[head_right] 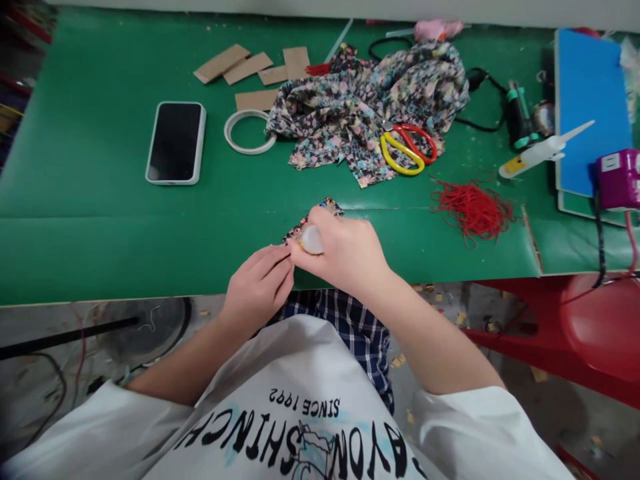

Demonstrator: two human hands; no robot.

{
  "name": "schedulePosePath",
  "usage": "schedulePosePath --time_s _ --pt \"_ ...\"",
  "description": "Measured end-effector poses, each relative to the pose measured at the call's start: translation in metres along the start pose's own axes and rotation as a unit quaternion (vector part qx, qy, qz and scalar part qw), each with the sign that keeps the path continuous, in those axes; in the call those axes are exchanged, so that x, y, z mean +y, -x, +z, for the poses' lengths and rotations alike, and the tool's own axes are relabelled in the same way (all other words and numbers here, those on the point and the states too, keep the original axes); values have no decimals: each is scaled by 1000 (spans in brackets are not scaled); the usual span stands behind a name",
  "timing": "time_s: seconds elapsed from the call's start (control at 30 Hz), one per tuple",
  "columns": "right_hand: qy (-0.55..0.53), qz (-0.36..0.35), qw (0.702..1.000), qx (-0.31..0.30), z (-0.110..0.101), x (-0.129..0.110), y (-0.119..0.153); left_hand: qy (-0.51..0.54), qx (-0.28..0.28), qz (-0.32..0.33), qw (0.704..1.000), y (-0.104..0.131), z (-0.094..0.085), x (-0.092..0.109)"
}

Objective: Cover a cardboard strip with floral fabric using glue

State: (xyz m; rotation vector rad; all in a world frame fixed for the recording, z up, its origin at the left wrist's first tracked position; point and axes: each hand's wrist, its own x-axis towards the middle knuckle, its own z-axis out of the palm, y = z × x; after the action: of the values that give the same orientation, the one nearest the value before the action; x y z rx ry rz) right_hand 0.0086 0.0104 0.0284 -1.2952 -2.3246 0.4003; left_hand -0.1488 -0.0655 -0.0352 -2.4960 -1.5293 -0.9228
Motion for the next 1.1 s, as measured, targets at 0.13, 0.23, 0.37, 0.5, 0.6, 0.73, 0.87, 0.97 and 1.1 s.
schedulePosePath --time_s 0.13,0.23,0.37,0.5,0.6,0.73,0.87,0.97,1.1 --pt "8 -12 999 -48 -4 -6 -9 -3 4 2 1000 -2 0 1" --pt "23 -4 999 -43 -5 -7 -12 3 2 0 1000 -2 -1 1" --pt "20 0 999 -38 -5 -5 -12 2 8 0 1000 -2 -1 1" --pt "3 1 999 -46 -5 -5 -12 -5 9 3 1000 -2 -1 2" --pt "1 6 999 -46 -4 -6 -13 -8 13 9 1000 -3 -1 2" --pt "-2 10 999 -49 -5 -6 -14 -10 12 9 1000 -3 -2 3" --pt "-5 23 999 -43 -5 -5 -13 0 14 0 1000 -3 -1 3" --pt "-5 23 999 -44 -5 -4 -12 3 15 -3 1000 -2 -1 3" --pt "8 22 999 -30 -6 -3 -12 3 11 -7 1000 -3 -1 3"
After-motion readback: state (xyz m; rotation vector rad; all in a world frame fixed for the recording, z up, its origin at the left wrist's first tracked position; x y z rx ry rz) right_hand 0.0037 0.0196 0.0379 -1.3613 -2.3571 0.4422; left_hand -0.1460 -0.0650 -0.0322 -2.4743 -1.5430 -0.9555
